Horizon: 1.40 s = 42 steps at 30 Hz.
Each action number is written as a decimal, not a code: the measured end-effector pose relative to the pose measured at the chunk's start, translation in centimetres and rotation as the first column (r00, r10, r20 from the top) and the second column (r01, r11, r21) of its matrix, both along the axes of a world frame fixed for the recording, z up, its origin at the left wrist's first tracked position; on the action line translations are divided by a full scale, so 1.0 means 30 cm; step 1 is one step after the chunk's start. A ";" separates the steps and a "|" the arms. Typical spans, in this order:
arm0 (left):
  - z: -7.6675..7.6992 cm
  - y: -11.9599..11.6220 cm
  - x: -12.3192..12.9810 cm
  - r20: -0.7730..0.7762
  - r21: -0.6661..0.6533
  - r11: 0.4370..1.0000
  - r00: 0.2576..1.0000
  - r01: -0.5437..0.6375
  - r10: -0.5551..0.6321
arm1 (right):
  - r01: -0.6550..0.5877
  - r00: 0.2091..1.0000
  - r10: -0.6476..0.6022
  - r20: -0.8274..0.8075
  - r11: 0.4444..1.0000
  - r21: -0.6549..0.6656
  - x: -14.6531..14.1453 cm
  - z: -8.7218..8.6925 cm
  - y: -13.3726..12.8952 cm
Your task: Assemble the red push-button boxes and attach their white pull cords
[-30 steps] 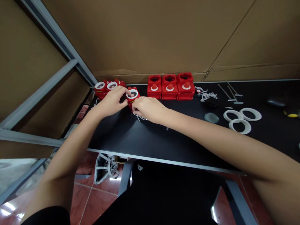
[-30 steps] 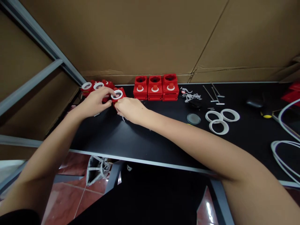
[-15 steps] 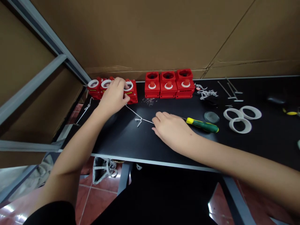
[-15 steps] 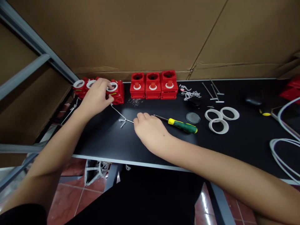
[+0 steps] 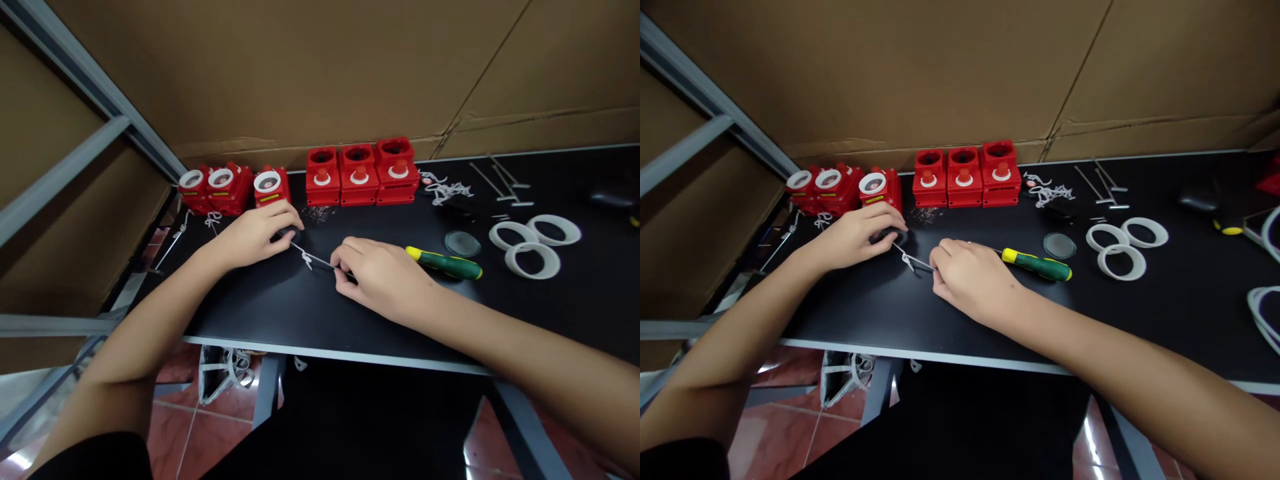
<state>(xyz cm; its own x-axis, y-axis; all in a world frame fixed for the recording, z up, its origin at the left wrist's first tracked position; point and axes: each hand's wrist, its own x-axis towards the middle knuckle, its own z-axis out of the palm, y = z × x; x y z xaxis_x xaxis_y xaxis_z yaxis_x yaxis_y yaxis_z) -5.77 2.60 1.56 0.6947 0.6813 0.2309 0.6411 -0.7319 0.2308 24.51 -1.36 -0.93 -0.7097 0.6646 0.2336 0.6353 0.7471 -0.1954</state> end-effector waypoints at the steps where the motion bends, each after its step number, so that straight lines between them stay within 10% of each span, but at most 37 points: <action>1: -0.003 0.000 0.001 -0.030 -0.021 1.000 0.999 -0.016 0.016 | -0.014 1.000 0.014 -0.022 1.000 0.004 -0.005 -0.009 0.002; 16: -0.012 0.028 -0.023 -0.144 0.030 0.933 0.922 -0.359 0.359 | -0.349 0.902 0.335 -0.272 0.937 -0.002 -0.015 -0.030 0.014; 23: -0.028 0.051 -0.027 -0.143 0.057 0.983 0.973 -0.172 0.179 | -0.411 0.883 0.393 -0.256 0.911 -0.019 -0.024 -0.031 -0.006; 31: -0.073 0.074 -0.063 -0.111 0.016 0.959 0.953 -0.282 0.282 | -0.417 0.905 0.403 -0.136 0.904 -0.094 -0.027 -0.033 -0.033; 42: 0.035 -0.062 0.059 0.008 0.037 0.993 0.994 -0.114 0.113 | -0.311 0.941 0.304 -0.146 0.950 -0.028 -0.030 -0.051 -0.035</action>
<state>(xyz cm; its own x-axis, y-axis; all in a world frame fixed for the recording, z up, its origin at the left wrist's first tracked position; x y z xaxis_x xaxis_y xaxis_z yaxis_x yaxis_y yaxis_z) -3.99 0.72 2.63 0.6119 0.7465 0.2612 0.7192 -0.6626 0.2090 23.63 -2.42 -2.47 -0.8443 0.4326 0.3162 0.3403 0.8887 -0.3071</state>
